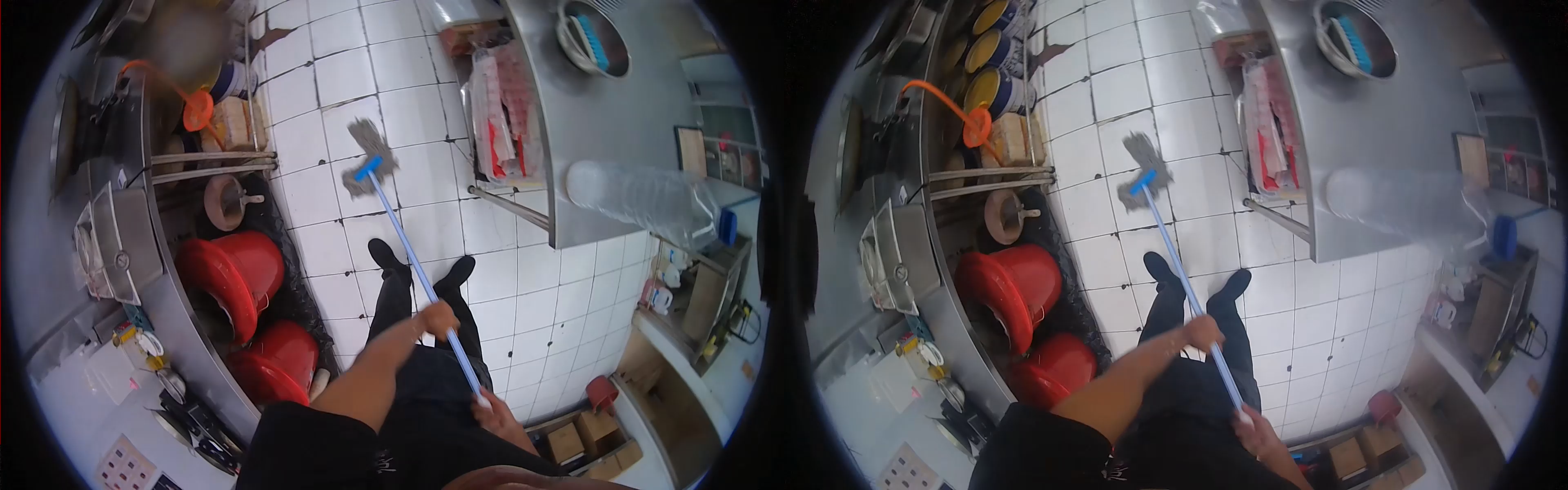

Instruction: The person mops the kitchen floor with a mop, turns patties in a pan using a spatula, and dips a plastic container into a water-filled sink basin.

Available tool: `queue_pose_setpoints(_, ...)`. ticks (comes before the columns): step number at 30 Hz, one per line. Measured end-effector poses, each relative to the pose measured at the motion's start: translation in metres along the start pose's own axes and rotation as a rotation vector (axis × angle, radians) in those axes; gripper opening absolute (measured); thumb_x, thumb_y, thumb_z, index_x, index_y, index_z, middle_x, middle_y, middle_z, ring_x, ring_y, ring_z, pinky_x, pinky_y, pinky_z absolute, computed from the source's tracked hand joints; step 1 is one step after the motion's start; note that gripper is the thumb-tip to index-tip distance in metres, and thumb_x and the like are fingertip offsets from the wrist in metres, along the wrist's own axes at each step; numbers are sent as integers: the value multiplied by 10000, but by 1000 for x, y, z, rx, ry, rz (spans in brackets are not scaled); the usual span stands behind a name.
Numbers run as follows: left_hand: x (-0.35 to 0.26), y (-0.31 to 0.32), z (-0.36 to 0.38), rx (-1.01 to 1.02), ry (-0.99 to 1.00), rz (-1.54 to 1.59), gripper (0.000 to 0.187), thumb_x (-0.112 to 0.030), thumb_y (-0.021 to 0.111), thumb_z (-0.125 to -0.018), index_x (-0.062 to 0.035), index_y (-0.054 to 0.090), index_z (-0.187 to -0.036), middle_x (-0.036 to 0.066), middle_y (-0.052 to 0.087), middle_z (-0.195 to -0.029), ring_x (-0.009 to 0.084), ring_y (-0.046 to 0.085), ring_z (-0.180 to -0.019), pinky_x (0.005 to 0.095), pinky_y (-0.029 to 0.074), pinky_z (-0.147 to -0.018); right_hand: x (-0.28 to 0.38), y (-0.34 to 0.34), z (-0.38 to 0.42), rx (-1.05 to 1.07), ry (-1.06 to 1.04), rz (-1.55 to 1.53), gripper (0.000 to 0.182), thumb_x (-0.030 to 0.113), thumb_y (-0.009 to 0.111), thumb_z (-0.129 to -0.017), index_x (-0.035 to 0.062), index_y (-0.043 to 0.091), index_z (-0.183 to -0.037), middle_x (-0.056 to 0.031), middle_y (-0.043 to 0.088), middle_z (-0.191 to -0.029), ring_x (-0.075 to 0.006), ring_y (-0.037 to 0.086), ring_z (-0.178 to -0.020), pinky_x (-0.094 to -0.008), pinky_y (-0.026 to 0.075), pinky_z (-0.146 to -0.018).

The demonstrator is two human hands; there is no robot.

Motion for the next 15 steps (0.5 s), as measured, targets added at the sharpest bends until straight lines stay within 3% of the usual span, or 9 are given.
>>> queue_pose_setpoints(3, -35, -3, 2, -186, 58, 26, 162, -289, 745, -604, -221, 721, -749, 29, 684, -698, 251, 676, -684, 403, 521, -618, -14, -7, 26, 20, 24, 25, 289, 386, 488, -1005, 118, 584, -961, 10, 428, -593, -85, 392, -405, -195, 314, -302)
queue_pose_setpoints(5, -7, -19, 9, -313, 109, 114, 152, -285, 741, -612, -229, 727, -753, 18, 684, -699, 248, 677, -689, 398, 524, -623, 1, 12, 9, -152, -33, 59, 303, 394, 493, -1001, 108, 590, -972, 6, 442, -599, -86, 406, -409, -193, 316, -303)
queue_pose_setpoints(7, 52, -41, 21, -297, 114, 154, 142, -281, 732, -628, -237, 740, -763, 2, 692, -728, 249, 679, -722, 399, 529, -640, 19, 54, -29, -245, -87, 108, 302, 386, 503, -996, 100, 593, -960, 2, 463, -600, -86, 425, -414, -193, 327, -310)
queue_pose_setpoints(8, 92, -53, 24, -72, 2, 87, 144, -283, 730, -635, -251, 752, -774, -10, 700, -759, 253, 678, -754, 401, 534, -657, 30, 82, -63, -38, -23, 76, 294, 380, 505, -995, 106, 593, -938, 1, 457, -579, -86, 431, -410, -197, 341, -321)
queue_pose_setpoints(9, 135, -87, 45, -190, -110, -38, 179, -318, 738, -615, -251, 755, -779, -1, 702, -766, 254, 676, -762, 399, 531, -671, 43, 108, -98, 106, 68, 99, 290, 371, 495, -1000, 107, 585, -920, 0, 439, -557, -85, 415, -401, -206, 337, -317)
queue_pose_setpoints(10, 170, -128, 65, -250, -23, -89, 216, -337, 751, -589, -251, 759, -787, 5, 697, -750, 248, 676, -756, 402, 520, -668, 63, 141, -135, 74, -76, 277, 286, 352, 473, -1012, 109, 571, -897, -4, 432, -550, -79, 397, -394, -216, 310, -299)
queue_pose_setpoints(12, 244, -197, 104, -238, -14, -206, 189, -303, 751, -570, -230, 748, -745, 4, 685, -717, 255, 670, -707, 409, 504, -637, 69, 221, -204, 237, 6, 158, 287, 316, 476, -1018, 64, 544, -899, 16, 380, -561, -71, 336, -385, -206, 269, -297)
queue_pose_setpoints(13, 279, -223, 124, -211, -110, -299, 161, -283, 746, -582, -201, 735, -720, 23, 682, -688, 266, 667, -663, 399, 508, -620, 67, 250, -238, 320, 53, 128, 282, 309, 481, -1018, 47, 533, -926, 28, 349, -570, -65, 307, -385, -199, 262, -301)
queue_pose_setpoints(15, 293, -274, 157, -108, -273, -376, 146, -205, 744, -573, -147, 723, -705, 56, 698, -689, 284, 673, -647, 387, 529, -635, 56, 281, -285, 360, 108, 34, 264, 298, 475, -1022, 55, 532, -938, 32, 341, -569, -59, 298, -388, -198, 261, -301)
Point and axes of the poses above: each hand's wrist, its own z-axis away from the middle knuckle, its own y-axis out of the palm, x = y × z, the point moved 8 cm from there along -z, towards the middle knuckle
